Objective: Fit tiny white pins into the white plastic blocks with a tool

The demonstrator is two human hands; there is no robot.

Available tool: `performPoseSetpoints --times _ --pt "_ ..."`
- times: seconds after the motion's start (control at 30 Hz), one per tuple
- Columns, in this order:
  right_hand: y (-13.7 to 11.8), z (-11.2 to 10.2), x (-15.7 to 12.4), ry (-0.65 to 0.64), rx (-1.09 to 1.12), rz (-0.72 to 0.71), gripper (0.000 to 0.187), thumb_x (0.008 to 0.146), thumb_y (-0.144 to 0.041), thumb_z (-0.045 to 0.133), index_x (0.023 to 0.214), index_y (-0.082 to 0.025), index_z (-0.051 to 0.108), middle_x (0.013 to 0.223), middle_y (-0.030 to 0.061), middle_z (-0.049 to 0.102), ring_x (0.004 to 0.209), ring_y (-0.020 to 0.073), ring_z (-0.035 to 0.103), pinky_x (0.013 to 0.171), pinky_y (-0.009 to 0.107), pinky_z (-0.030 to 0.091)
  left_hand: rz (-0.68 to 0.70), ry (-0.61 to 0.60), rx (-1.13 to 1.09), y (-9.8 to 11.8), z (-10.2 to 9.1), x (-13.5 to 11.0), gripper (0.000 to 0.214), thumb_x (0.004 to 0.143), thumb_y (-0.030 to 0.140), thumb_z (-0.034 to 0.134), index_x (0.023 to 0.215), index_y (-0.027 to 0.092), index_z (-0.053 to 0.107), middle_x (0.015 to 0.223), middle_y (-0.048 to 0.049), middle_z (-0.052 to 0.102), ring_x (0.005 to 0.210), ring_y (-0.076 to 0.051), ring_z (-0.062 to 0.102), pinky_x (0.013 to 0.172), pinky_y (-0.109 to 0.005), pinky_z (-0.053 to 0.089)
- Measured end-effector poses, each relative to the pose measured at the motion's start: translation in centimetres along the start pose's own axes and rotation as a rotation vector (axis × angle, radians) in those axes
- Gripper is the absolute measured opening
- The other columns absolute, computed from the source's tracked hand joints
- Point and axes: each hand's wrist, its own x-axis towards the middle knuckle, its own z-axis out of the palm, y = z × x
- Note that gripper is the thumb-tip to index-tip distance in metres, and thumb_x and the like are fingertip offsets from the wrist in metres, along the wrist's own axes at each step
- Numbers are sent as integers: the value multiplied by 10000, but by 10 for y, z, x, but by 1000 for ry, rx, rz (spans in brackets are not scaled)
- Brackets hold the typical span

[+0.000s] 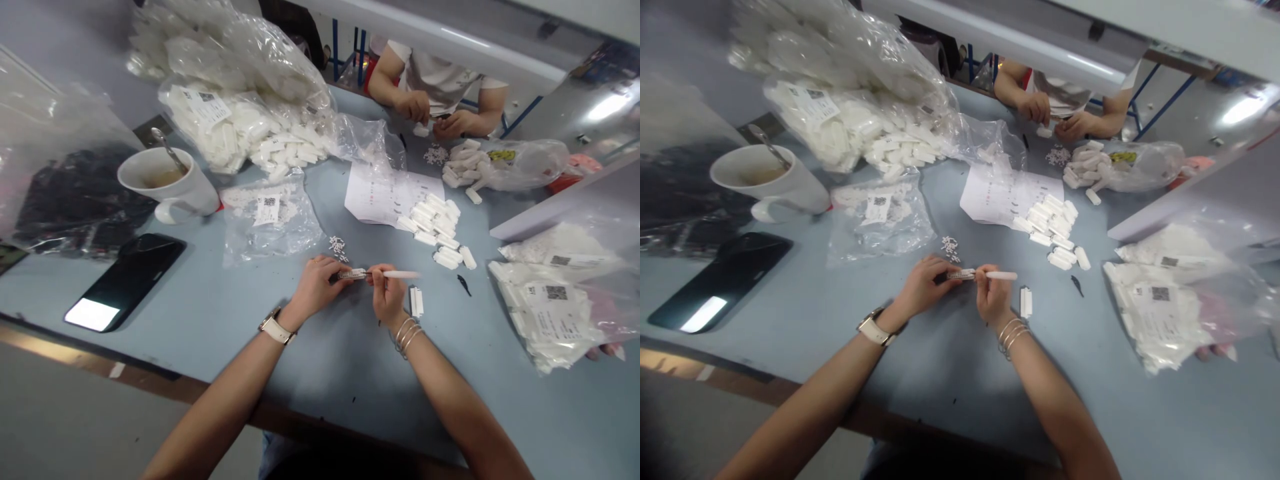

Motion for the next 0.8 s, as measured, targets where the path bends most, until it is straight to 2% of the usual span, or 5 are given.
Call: performPoseSetpoints --times 0.53,0.8 --pt "-6 0 7 -71 -81 -25 371 977 -434 302 823 -193 538 626 19 591 553 149 554 546 270 435 -2 6 8 0 0 0 85 779 241 683 861 219 693 846 -38 708 835 -213 597 786 -362 454" --pt "0 0 0 -7 42 7 331 974 -413 332 822 -199 534 683 9 609 590 136 582 591 266 482 5 10 9 -1 1 0 91 778 256 690 859 213 692 825 -36 705 824 -215 593 770 -358 448"
